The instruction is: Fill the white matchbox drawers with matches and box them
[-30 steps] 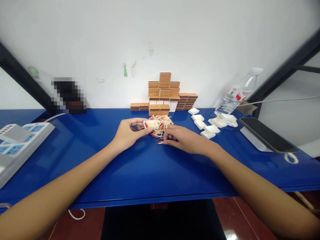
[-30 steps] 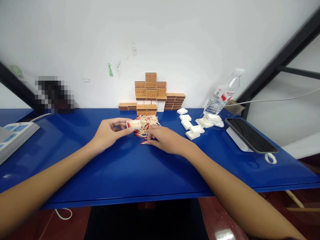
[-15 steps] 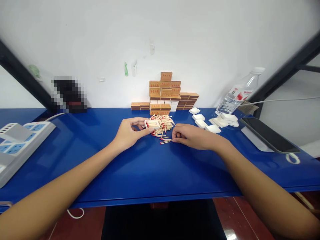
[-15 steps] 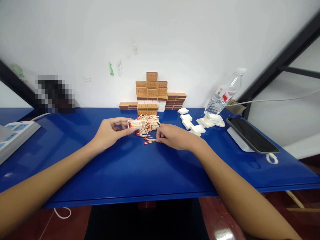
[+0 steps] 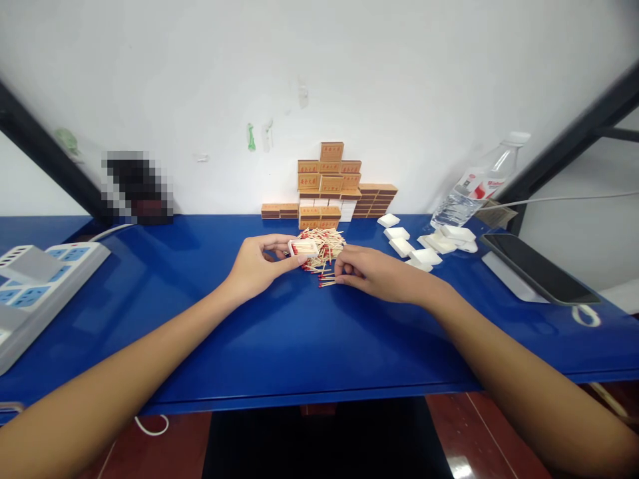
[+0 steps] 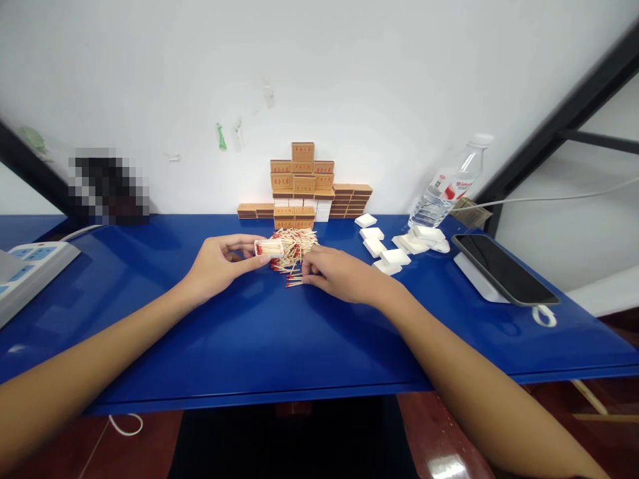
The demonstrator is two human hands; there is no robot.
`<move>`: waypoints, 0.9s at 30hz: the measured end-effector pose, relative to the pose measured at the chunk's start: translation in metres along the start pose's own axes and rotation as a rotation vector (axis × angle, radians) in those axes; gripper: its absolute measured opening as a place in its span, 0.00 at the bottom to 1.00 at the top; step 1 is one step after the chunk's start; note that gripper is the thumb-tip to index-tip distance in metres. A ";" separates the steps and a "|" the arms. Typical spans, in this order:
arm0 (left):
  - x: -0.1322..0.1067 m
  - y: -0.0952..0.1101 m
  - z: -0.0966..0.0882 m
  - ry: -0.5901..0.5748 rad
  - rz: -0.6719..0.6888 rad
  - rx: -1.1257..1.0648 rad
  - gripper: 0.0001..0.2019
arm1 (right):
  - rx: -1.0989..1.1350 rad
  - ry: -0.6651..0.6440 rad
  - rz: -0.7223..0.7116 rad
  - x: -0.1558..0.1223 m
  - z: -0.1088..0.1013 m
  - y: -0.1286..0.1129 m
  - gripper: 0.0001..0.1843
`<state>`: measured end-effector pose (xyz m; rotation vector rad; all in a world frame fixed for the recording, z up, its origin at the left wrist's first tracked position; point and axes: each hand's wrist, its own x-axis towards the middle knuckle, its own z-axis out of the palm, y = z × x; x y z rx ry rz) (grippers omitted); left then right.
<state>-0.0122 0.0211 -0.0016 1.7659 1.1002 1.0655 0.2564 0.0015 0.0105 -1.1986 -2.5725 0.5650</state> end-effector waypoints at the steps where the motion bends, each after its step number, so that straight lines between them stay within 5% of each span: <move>1: 0.000 0.000 0.000 0.001 -0.002 -0.002 0.23 | 0.004 0.007 -0.004 0.000 0.000 -0.001 0.05; 7: -0.001 0.001 0.001 0.000 0.012 -0.017 0.23 | 0.007 0.016 0.024 -0.002 0.001 -0.005 0.13; 16: 0.000 0.000 -0.001 0.000 0.012 0.007 0.23 | -0.049 0.005 0.062 -0.001 0.000 0.003 0.04; 27: 0.000 0.000 0.000 -0.004 0.013 0.003 0.22 | -0.031 -0.003 0.010 0.003 0.005 0.002 0.07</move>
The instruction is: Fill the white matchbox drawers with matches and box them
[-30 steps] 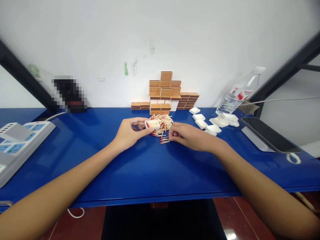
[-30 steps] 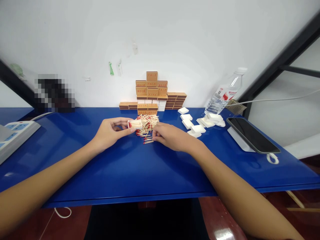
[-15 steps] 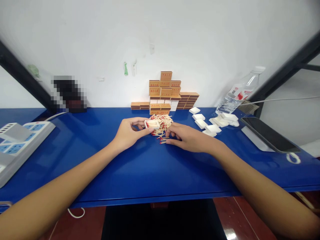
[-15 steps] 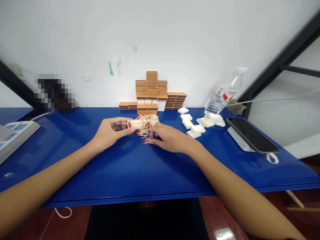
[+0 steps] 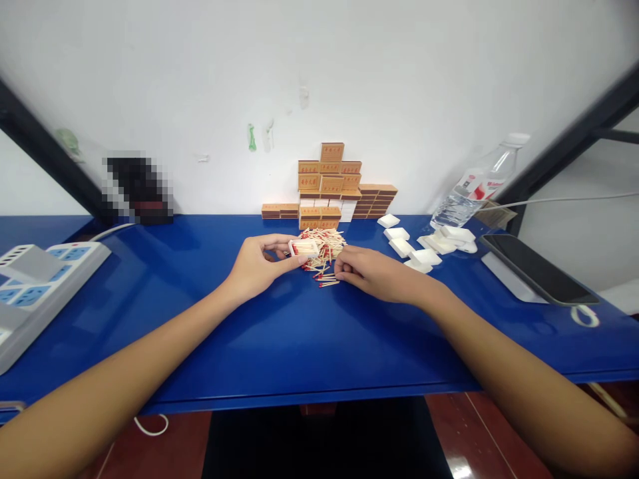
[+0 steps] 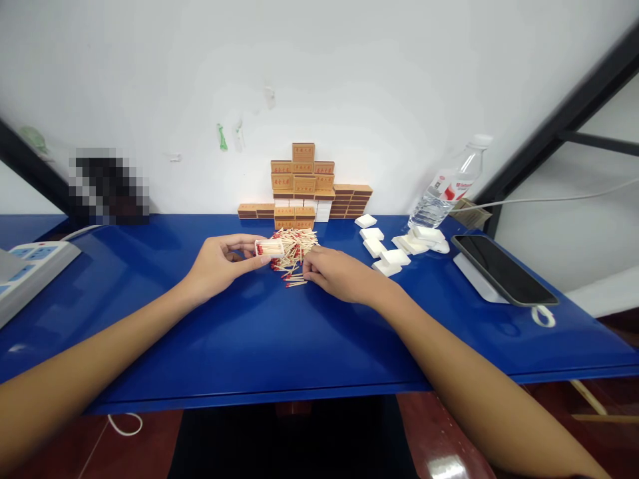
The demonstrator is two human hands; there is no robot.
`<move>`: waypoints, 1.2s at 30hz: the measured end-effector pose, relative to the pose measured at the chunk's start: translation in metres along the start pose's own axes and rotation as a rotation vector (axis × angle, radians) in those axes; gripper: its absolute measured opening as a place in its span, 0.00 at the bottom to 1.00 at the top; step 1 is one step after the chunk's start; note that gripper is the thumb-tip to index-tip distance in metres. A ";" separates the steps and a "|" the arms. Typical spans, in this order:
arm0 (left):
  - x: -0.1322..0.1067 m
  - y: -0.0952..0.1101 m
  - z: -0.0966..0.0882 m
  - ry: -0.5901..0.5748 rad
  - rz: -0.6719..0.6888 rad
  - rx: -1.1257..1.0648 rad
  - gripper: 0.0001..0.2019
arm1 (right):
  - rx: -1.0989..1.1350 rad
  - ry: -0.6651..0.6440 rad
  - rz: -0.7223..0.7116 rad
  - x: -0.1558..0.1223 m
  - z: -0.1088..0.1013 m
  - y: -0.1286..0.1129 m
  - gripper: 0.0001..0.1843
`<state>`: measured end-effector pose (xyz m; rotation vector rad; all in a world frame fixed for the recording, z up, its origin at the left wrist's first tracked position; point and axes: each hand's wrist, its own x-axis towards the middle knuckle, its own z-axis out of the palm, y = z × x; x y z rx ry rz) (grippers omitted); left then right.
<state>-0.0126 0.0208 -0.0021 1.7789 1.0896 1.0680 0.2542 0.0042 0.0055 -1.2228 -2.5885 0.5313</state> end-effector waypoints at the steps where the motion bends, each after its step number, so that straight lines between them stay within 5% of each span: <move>1: 0.000 0.000 0.000 0.003 0.001 0.002 0.22 | -0.001 0.009 -0.002 0.000 0.000 0.000 0.07; 10: 0.000 0.002 0.000 0.003 0.003 -0.009 0.23 | 0.044 0.015 0.001 -0.003 -0.003 -0.007 0.14; 36: -0.001 0.003 0.001 -0.010 0.012 0.020 0.22 | 0.072 -0.060 0.010 -0.002 0.002 -0.008 0.06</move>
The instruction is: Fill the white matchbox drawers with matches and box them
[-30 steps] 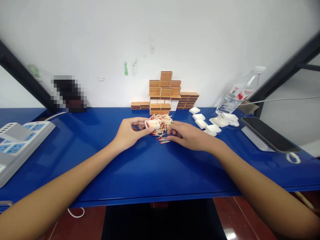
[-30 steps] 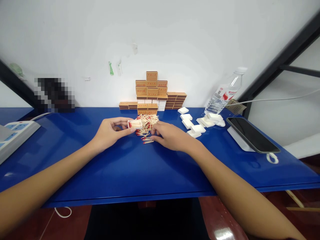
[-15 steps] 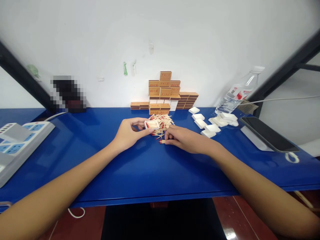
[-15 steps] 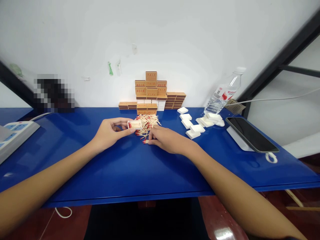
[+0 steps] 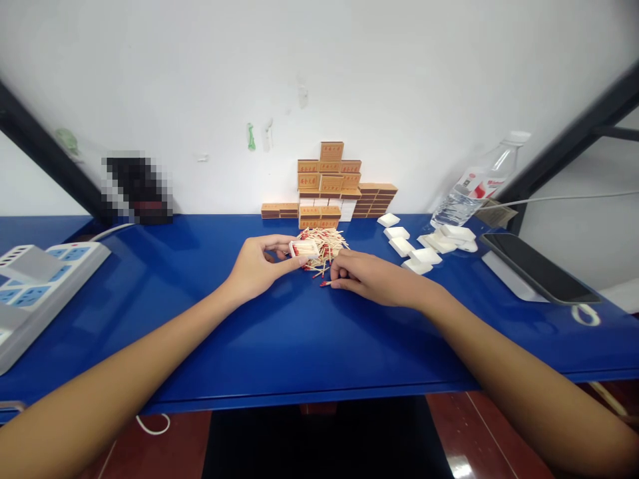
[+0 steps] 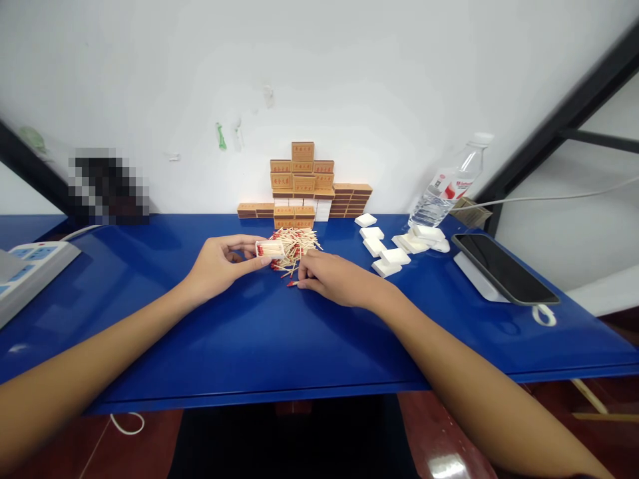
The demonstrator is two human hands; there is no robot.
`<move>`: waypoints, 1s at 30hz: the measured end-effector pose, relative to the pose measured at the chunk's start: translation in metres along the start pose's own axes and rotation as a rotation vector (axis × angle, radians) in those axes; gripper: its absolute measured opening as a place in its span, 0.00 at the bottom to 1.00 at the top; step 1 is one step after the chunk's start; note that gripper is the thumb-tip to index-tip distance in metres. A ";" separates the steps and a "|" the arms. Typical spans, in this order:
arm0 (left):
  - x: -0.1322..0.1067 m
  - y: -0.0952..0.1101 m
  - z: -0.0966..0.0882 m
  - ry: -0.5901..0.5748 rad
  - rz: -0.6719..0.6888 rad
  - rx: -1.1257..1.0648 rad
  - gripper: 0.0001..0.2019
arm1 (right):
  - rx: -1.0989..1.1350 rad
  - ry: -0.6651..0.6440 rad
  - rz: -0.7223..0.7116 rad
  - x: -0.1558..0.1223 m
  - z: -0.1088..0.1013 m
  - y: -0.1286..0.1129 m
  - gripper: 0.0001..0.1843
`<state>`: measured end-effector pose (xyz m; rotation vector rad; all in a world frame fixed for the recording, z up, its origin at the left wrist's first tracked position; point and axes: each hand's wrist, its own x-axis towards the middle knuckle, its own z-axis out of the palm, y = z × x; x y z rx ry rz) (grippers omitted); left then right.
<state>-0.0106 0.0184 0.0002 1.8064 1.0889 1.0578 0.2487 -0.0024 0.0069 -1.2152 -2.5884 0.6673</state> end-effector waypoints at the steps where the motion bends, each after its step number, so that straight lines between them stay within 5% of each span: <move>1: 0.000 0.000 0.000 -0.002 0.000 0.000 0.22 | 0.000 -0.004 -0.006 0.000 0.001 0.000 0.06; 11: 0.000 -0.004 -0.001 0.000 0.022 0.044 0.22 | 0.050 -0.032 0.031 -0.008 -0.008 0.001 0.11; 19: -0.010 0.006 0.008 -0.105 0.017 0.072 0.21 | 0.131 0.347 -0.103 -0.002 -0.010 -0.018 0.09; 30: -0.013 0.008 0.010 -0.191 0.022 0.007 0.21 | 0.072 0.326 -0.118 0.004 0.004 -0.020 0.06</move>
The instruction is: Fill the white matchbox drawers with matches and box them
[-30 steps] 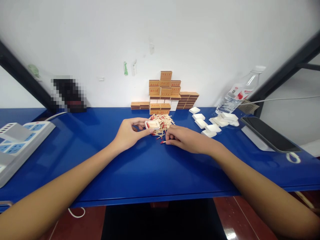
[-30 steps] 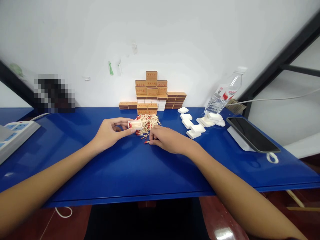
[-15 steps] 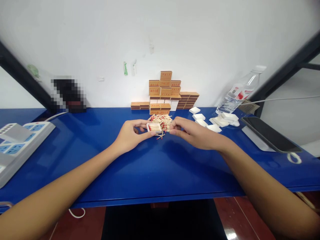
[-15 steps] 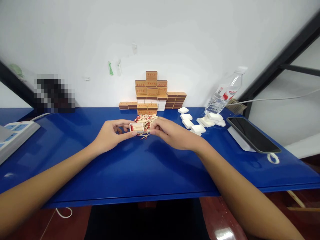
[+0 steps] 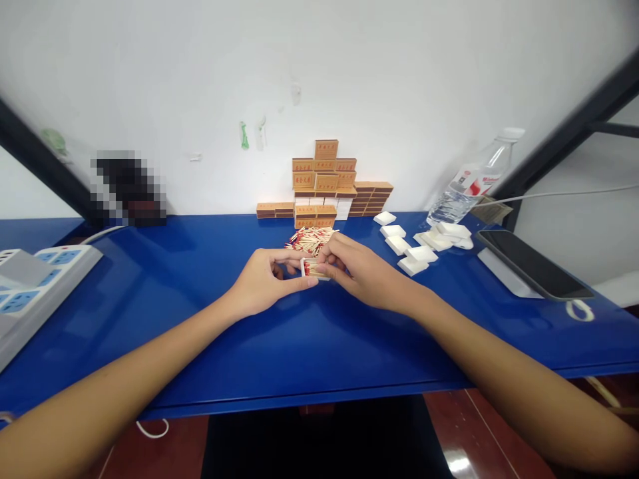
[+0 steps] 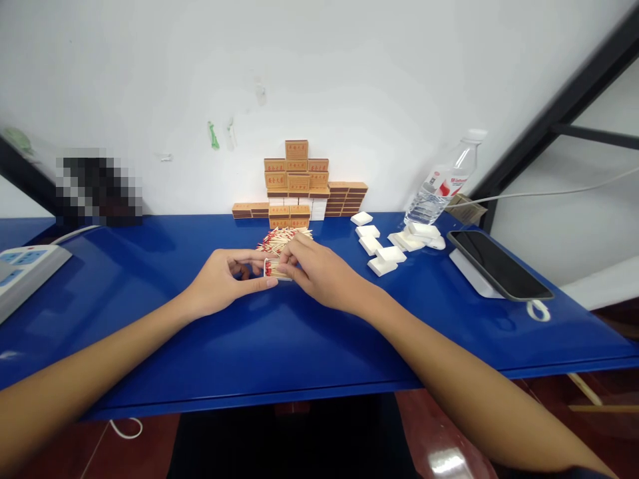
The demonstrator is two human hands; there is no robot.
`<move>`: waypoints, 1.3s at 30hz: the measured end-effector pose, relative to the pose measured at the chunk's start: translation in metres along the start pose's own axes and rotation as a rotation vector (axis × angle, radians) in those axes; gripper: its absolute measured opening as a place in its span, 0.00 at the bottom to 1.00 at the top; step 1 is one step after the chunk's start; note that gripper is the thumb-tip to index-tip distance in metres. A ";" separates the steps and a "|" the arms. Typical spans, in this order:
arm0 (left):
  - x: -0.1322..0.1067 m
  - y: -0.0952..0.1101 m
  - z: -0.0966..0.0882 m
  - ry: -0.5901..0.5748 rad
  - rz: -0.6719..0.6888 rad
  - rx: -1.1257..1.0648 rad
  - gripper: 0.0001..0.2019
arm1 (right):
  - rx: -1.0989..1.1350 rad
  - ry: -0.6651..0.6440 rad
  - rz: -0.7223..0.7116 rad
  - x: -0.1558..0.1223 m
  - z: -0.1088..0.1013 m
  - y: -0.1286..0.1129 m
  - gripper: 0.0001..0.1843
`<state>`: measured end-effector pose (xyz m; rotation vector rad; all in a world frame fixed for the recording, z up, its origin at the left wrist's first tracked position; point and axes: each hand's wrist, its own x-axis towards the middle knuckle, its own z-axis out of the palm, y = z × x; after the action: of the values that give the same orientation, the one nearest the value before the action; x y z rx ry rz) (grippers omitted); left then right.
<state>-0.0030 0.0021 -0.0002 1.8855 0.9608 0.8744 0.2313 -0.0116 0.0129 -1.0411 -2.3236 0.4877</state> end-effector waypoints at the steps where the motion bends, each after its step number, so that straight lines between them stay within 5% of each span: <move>1: 0.000 0.000 0.000 -0.002 -0.001 -0.001 0.21 | -0.002 0.009 -0.003 0.000 0.000 -0.001 0.06; 30: 0.001 -0.001 -0.001 0.046 -0.040 -0.058 0.21 | -0.116 0.152 -0.094 -0.003 -0.010 0.007 0.04; 39: 0.001 0.002 -0.001 0.033 -0.052 -0.060 0.20 | -0.069 0.022 -0.040 -0.003 -0.010 0.012 0.04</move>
<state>-0.0030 0.0026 0.0018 1.7926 0.9884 0.8958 0.2462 -0.0054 0.0136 -1.0248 -2.3516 0.3817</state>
